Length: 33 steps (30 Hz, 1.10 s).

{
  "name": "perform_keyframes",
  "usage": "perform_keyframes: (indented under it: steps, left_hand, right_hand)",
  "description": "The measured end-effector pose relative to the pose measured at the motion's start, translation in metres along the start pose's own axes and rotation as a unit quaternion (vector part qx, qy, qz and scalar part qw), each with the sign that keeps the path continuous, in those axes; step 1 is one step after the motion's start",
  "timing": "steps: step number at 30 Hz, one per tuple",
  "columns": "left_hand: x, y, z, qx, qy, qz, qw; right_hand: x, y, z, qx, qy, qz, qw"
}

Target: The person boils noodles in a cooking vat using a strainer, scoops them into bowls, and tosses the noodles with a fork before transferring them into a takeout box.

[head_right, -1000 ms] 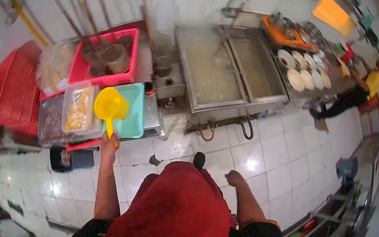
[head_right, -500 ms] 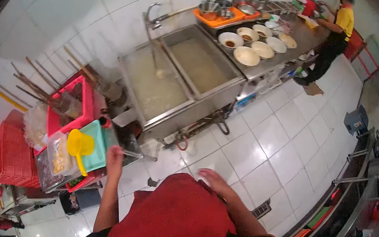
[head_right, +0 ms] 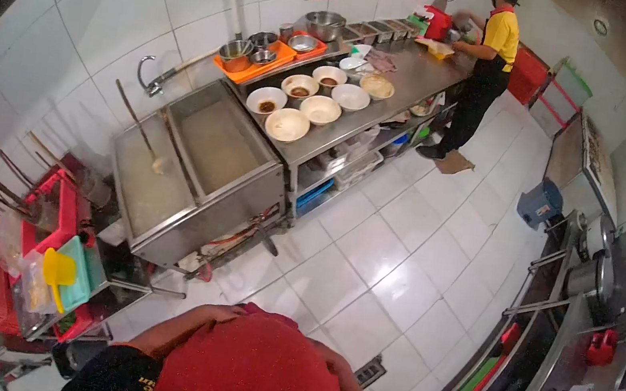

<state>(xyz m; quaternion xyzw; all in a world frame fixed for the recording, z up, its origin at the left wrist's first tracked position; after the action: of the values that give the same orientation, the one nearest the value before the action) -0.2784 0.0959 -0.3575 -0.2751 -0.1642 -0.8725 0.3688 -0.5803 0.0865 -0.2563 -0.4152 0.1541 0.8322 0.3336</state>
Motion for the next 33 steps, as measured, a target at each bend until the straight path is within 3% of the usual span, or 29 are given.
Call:
perform_keyframes:
  steps: [4,6,7,8,10,11,14,17,18,20,21,23,25,29,31,33]
  left_hand:
    - [0.054,0.007,-0.062,-0.012,-0.053,-0.091,0.994]
    - [0.067,0.009,-0.093,-0.021,-0.006,-0.137,0.99]
    - [0.102,0.007,-0.081,-0.061,-0.005,-0.107,0.992]
    - [0.098,0.005,-0.108,-0.066,-0.01,-0.104,0.992]
    - [0.132,0.003,-0.126,-0.14,-0.006,0.107,0.984]
    - [0.125,0.021,-0.135,-0.057,0.113,0.095,0.987]
    - [0.209,0.036,-0.119,-0.092,0.127,0.151,0.976]
    - [0.13,0.029,-0.307,-0.19,0.001,0.042,0.981]
    - [0.154,0.04,-0.318,-0.196,-0.007,0.043,0.98]
    - [0.179,0.081,-0.318,-0.175,0.143,-0.111,0.968]
    - [0.216,0.104,-0.319,-0.174,0.138,-0.11,0.969]
    - [0.295,0.158,-0.316,-0.011,0.058,-0.337,0.94]
    - [0.302,0.182,-0.382,0.031,-0.008,-0.291,0.956]
    - [0.393,0.235,-0.379,0.109,-0.045,-0.249,0.961]
    - [0.412,0.248,-0.392,0.092,-0.037,-0.254,0.962]
    - [0.42,0.257,-0.406,0.086,-0.032,-0.286,0.954]
  right_hand:
    - [0.038,0.046,0.026,0.076,-0.04,-0.007,0.996]
    - [0.047,0.071,0.036,0.117,-0.056,-0.007,0.992]
    - [0.05,0.083,0.038,0.135,-0.064,-0.006,0.989]
    - [0.052,0.097,0.04,0.155,-0.071,-0.005,0.985]
    - [0.055,0.126,0.038,0.19,-0.084,0.002,0.978]
    - [0.055,0.142,0.037,0.208,-0.091,0.006,0.974]
    - [0.054,0.197,0.028,0.264,-0.109,0.017,0.958]
    - [0.044,0.254,0.02,0.319,-0.132,0.023,0.938]
    - [0.044,0.272,0.019,0.334,-0.142,0.025,0.931]
    - [0.05,0.304,0.016,0.356,-0.159,0.019,0.921]
    - [0.056,0.319,0.013,0.365,-0.165,0.015,0.916]
    - [0.064,0.339,0.01,0.383,-0.174,0.0,0.907]
    - [0.092,0.358,0.004,0.396,-0.172,-0.039,0.901]
    - [0.231,0.404,-0.048,0.373,-0.097,-0.242,0.891]
    - [0.157,0.444,-0.026,0.432,-0.124,-0.046,0.892]
    - [0.017,0.479,0.002,0.498,-0.135,0.073,0.854]
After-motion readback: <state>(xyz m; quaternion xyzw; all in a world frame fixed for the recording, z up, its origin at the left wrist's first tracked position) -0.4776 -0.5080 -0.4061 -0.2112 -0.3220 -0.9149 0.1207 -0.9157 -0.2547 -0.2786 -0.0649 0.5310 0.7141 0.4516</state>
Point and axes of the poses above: each hand's wrist, its own z-axis away from the middle knuckle, its own y-axis out of the back of the hand, x = y × z, the point moved 9 cm from there along -z, towards the middle knuckle, and after that the axes turned 2 degrees about -x, right-handed, at the moved point
